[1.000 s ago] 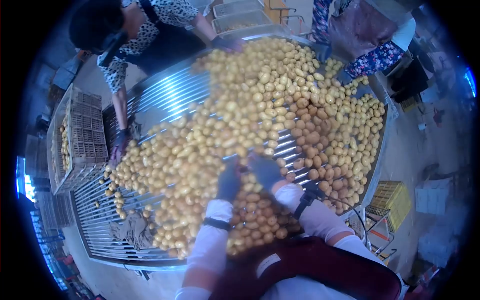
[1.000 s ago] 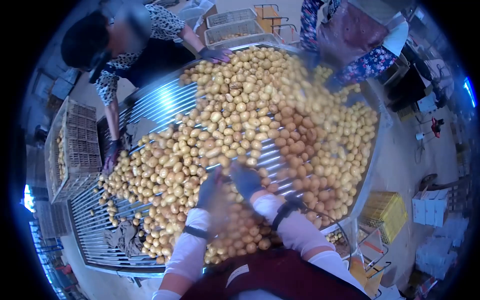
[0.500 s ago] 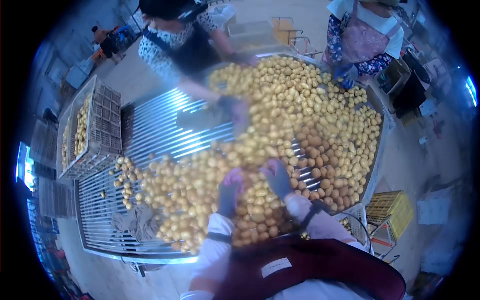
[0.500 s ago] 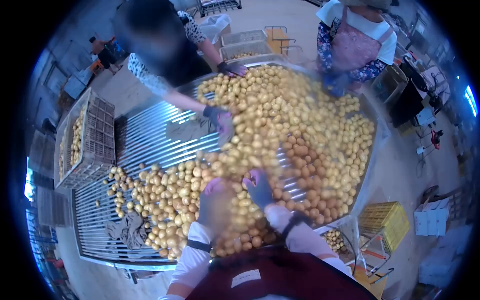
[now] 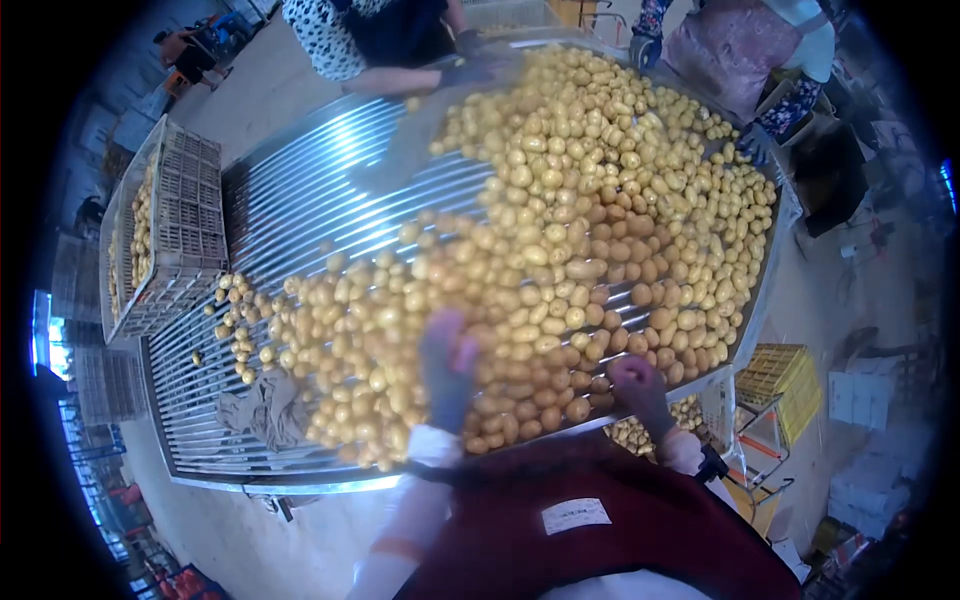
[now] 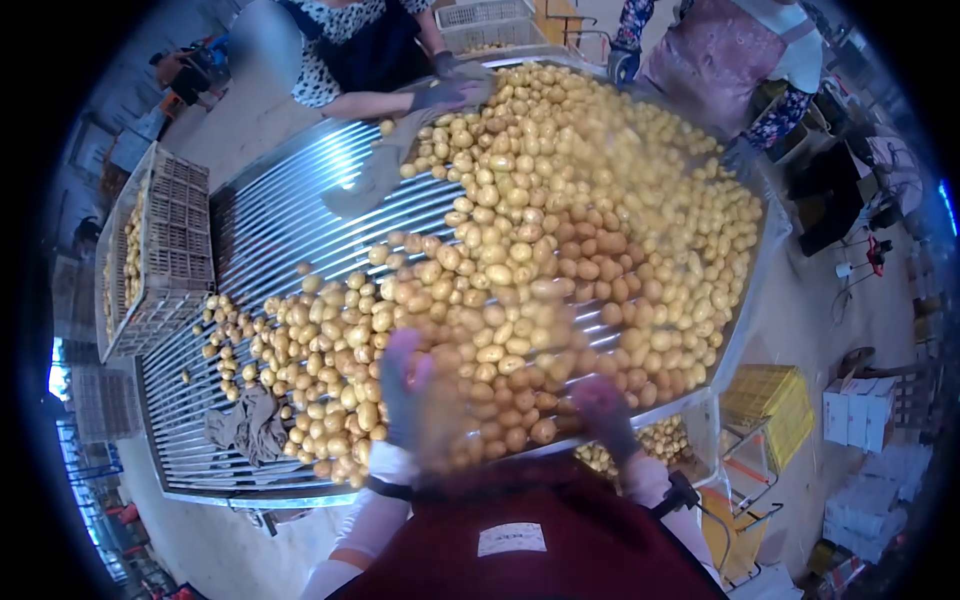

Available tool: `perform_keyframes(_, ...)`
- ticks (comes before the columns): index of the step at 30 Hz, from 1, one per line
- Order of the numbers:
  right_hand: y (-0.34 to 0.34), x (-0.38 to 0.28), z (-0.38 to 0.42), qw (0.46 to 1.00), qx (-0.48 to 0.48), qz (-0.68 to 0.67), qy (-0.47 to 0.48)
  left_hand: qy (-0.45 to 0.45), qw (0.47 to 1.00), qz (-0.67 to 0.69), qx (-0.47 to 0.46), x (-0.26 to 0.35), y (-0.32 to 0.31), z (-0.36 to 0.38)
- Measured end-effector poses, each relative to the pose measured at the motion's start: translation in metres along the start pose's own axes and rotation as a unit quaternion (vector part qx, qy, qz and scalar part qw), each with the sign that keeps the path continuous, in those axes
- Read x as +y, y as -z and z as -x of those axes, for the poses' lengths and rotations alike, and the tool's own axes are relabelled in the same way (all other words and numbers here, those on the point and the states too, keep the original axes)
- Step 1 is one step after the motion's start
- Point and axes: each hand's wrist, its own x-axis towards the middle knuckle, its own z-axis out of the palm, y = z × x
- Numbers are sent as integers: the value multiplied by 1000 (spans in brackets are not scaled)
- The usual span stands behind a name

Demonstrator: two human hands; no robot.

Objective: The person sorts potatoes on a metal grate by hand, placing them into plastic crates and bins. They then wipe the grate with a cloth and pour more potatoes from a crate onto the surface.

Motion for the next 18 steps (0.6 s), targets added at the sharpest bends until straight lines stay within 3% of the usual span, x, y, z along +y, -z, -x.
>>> perform_keyframes(2,-37,-31,1,995,3,79,57,-18,979,-181,88,-35,33,-6)
perform_keyframes(3,-57,-34,-7,964,-8,172,203,-26,970,-230,72,-48,43,-5)
perform_keyframes(5,-88,-35,-26,924,-165,258,229,-39,943,-327,40,-69,50,0)
perform_keyframes(8,-102,-13,-55,900,-147,346,220,-22,949,-316,7,-78,46,12)
perform_keyframes(10,-78,-27,-91,871,-33,468,145,-16,956,-293,-9,-78,47,19)
perform_keyframes(13,-23,25,-144,884,55,426,187,3,965,-263,-15,-70,48,27)
perform_keyframes(15,-8,23,-169,894,118,386,196,-12,964,-266,8,-55,44,26)
perform_keyframes(17,1,7,-184,901,163,368,160,78,972,-212,-66,-32,49,26)
perform_keyframes(18,-3,-1,-186,880,176,387,214,123,970,-184,-101,-25,50,27)
